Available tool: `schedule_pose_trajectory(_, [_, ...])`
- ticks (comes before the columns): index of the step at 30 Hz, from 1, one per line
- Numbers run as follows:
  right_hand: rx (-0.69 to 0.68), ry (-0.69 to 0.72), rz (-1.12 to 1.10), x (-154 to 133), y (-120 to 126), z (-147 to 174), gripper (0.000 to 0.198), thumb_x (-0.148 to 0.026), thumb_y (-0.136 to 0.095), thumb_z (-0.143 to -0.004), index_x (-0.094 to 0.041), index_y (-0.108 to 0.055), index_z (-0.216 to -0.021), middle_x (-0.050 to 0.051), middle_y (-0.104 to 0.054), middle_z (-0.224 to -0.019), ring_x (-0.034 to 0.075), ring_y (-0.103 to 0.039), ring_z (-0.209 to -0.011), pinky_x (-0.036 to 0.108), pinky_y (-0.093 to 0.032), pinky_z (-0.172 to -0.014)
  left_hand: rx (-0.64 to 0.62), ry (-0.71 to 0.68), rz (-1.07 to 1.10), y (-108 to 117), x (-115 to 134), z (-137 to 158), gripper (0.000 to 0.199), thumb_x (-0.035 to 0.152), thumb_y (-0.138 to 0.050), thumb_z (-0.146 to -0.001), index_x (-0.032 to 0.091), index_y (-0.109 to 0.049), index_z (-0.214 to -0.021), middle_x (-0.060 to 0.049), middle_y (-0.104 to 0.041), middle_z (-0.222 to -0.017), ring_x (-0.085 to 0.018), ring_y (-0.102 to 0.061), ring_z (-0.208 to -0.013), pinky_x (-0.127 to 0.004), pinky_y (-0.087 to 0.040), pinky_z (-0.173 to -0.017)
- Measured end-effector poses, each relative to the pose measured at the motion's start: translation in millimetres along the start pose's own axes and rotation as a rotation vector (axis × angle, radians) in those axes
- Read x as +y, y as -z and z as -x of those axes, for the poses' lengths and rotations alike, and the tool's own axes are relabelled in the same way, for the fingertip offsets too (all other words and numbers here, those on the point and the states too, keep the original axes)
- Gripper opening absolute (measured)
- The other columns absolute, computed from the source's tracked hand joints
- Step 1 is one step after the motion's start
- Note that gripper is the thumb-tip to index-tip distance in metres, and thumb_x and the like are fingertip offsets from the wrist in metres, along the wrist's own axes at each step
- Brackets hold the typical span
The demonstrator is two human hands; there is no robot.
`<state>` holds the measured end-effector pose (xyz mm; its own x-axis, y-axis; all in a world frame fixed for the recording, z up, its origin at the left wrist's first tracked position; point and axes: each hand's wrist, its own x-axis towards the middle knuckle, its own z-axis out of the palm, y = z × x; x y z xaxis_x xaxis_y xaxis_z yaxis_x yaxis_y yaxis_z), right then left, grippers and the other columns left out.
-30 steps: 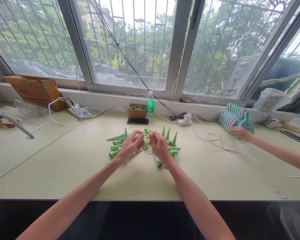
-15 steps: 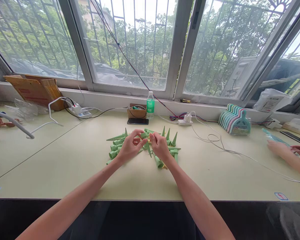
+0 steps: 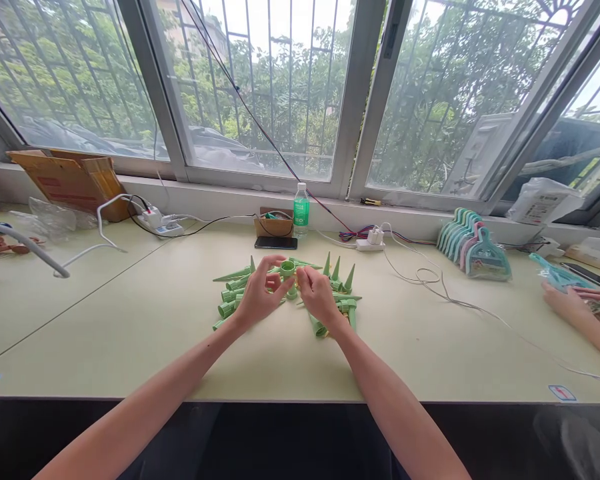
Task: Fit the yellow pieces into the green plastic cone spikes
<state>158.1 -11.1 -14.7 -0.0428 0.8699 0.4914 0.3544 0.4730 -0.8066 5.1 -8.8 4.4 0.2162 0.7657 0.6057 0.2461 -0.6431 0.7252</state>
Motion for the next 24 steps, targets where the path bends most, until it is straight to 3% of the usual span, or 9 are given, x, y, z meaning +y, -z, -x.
schedule_pose_trajectory(6, [0.025, 0.011, -0.038, -6, 1, 1, 0.046, -0.056, -0.036, -0.097, -0.021, -0.039, -0.067, -0.004, -0.045, -0.053, 0.009, -0.04, -0.046, 0.022, -0.033, -0.046, 0.059, 0.035, 0.058, 0, 2, -1, 0.034, 0.046, -0.057, -0.087, 0.021, -0.046, -0.108, -0.003, -0.055, -0.099, -0.002, -0.045, -0.049, -0.017, -0.042, -0.046])
schedule_pose_trajectory(9, [0.032, 0.021, -0.054, -7, 2, 2, 0.045, -0.057, -0.037, -0.096, -0.021, -0.04, -0.068, -0.004, -0.047, -0.054, 0.009, -0.041, -0.046, 0.022, -0.034, -0.047, 0.1, 0.066, 0.079, 1, 1, -2, 0.035, 0.052, -0.048, -0.091, 0.018, -0.051, -0.082, 0.002, -0.053, -0.07, -0.005, -0.04, -0.045, -0.018, -0.033, -0.043])
schedule_pose_trajectory(11, [0.028, 0.027, -0.057, -7, 3, 2, 0.044, -0.056, -0.037, -0.096, -0.021, -0.042, -0.07, -0.004, -0.048, -0.055, 0.009, -0.041, -0.046, 0.022, -0.034, -0.047, 0.092, 0.082, 0.053, 1, -2, -3, 0.052, 0.055, -0.038, -0.094, 0.017, -0.049, -0.06, 0.002, -0.046, -0.051, -0.007, -0.039, -0.043, -0.021, -0.032, -0.044])
schedule_pose_trajectory(14, [0.007, 0.047, -0.05, -6, 2, 3, 0.042, -0.054, -0.037, -0.097, -0.021, -0.046, -0.072, -0.002, -0.05, -0.058, 0.009, -0.042, -0.046, 0.022, -0.035, -0.047, 0.03, 0.148, 0.063, 0, -6, -4, 0.071, 0.059, -0.03, -0.095, 0.017, -0.047, -0.04, -0.001, -0.043, -0.039, -0.01, -0.042, -0.041, -0.023, -0.034, -0.047])
schedule_pose_trajectory(19, [-0.017, 0.057, -0.047, -3, 2, 4, 0.04, -0.053, -0.039, -0.096, -0.021, -0.048, -0.075, -0.001, -0.054, -0.063, 0.009, -0.043, -0.047, 0.022, -0.035, -0.048, -0.089, 0.281, 0.193, 1, -7, -5, 0.075, 0.064, -0.03, -0.093, 0.016, -0.057, -0.042, -0.003, -0.049, -0.039, -0.01, -0.041, -0.039, -0.023, -0.033, -0.043])
schedule_pose_trajectory(24, [-0.012, 0.07, -0.069, -3, 3, 3, 0.037, -0.051, -0.04, -0.097, -0.021, -0.048, -0.076, -0.001, -0.054, -0.063, 0.009, -0.042, -0.046, 0.022, -0.035, -0.048, -0.123, 0.26, 0.187, 4, -2, -4, 0.069, 0.063, -0.036, -0.091, 0.015, -0.062, -0.049, -0.002, -0.05, -0.042, -0.009, -0.04, -0.038, -0.023, -0.032, -0.043])
